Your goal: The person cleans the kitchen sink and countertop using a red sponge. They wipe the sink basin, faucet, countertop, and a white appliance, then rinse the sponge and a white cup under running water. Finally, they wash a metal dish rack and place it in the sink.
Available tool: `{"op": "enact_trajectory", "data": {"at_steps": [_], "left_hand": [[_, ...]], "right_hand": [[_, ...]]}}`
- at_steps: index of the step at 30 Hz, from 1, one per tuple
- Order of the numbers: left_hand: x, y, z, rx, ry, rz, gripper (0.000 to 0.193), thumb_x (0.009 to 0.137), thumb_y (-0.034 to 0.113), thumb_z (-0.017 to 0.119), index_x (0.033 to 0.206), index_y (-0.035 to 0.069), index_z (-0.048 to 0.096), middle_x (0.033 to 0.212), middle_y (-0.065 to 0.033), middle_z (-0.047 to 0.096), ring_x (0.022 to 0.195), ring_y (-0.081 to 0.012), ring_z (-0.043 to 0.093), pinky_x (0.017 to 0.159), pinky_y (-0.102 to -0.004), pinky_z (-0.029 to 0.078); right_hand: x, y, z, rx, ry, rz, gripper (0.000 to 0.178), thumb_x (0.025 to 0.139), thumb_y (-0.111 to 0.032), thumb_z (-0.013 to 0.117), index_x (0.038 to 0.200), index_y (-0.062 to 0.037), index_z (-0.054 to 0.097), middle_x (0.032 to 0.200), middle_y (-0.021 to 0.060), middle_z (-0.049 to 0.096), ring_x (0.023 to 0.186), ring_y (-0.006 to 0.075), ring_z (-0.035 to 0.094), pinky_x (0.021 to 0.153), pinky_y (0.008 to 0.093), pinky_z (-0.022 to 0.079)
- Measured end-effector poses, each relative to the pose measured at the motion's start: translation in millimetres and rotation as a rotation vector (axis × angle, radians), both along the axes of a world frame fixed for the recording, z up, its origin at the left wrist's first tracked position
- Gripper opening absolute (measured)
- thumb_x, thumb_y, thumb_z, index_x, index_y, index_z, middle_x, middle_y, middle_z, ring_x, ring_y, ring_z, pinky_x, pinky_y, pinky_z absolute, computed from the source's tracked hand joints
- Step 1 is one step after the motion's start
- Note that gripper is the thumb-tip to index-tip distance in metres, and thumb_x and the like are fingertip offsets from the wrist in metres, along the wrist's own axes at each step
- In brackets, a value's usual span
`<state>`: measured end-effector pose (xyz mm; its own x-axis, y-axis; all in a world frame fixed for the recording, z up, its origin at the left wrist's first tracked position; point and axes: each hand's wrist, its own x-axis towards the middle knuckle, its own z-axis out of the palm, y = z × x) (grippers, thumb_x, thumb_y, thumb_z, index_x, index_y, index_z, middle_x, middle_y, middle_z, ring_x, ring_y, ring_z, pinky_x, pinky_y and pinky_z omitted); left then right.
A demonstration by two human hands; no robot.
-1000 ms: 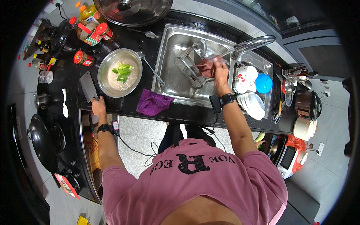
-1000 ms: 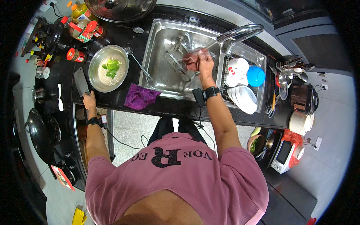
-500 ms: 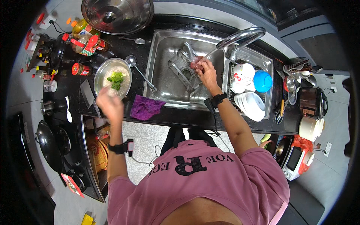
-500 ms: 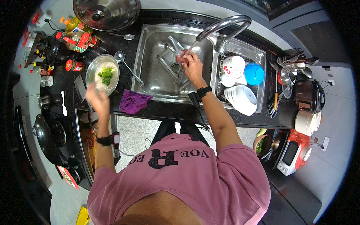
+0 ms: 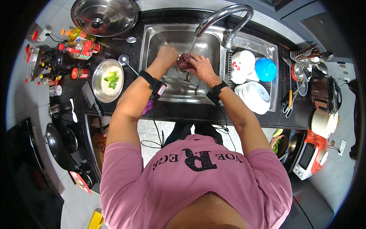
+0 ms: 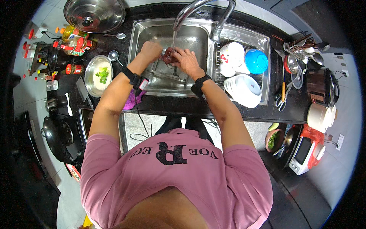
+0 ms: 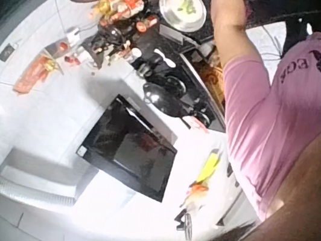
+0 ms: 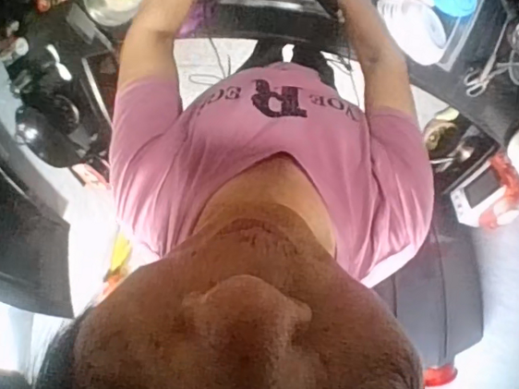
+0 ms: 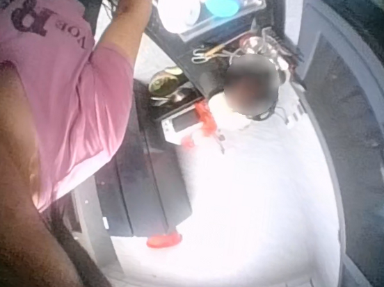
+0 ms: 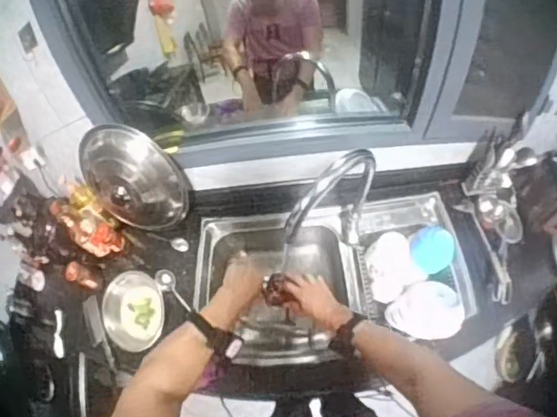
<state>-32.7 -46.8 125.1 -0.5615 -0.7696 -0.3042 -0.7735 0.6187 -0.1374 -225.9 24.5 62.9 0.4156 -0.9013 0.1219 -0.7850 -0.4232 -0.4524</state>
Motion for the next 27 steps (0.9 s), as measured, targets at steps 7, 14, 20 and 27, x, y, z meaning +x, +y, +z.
{"op": "enact_trajectory", "data": {"at_steps": [7,14,20,27], "left_hand": [[23,-1,8,0.092,0.014,-0.096,0.03,0.085,0.037,0.065,0.092,0.008,0.07,0.085,-0.0129,0.07,0.083,-0.0339,0.068,0.069,-0.0443,0.052],[38,27,42,0.076,0.298,0.017,0.033,0.088,0.038,0.062,0.103,0.009,0.065,0.083,-0.0174,0.068,0.085,-0.0376,0.065,0.071,-0.048,0.049],[39,46,34,0.15,0.431,0.21,0.031,0.09,0.036,0.062,0.1,0.007,0.065,0.087,-0.0187,0.068,0.084,-0.0389,0.065,0.073,-0.0486,0.049],[57,53,29,0.016,0.49,-0.112,0.027,0.086,0.024,0.066,0.107,0.007,0.061,0.086,-0.0128,0.065,0.08,-0.0363,0.063,0.068,-0.0445,0.049]], "right_hand": [[-11,-6,0,-0.114,-0.015,0.044,0.039,0.078,-0.022,0.072,0.116,-0.02,0.064,0.131,0.0009,0.055,0.111,0.0272,0.052,0.091,0.0417,0.04],[-32,-21,-7,-0.162,-0.116,0.014,0.048,0.077,-0.007,0.07,0.123,-0.0149,0.057,0.128,0.0104,0.055,0.114,0.0343,0.053,0.099,0.0422,0.044],[-28,-20,-8,0.002,-0.259,-0.091,0.044,0.077,-0.009,0.071,0.12,-0.0123,0.058,0.13,0.0127,0.053,0.116,0.0358,0.053,0.101,0.0416,0.043],[-44,-38,5,0.303,-0.291,0.007,0.067,0.072,-0.037,0.078,0.13,-0.0151,0.052,0.136,0.0156,0.051,0.119,0.0354,0.053,0.1,0.0409,0.043]]}}
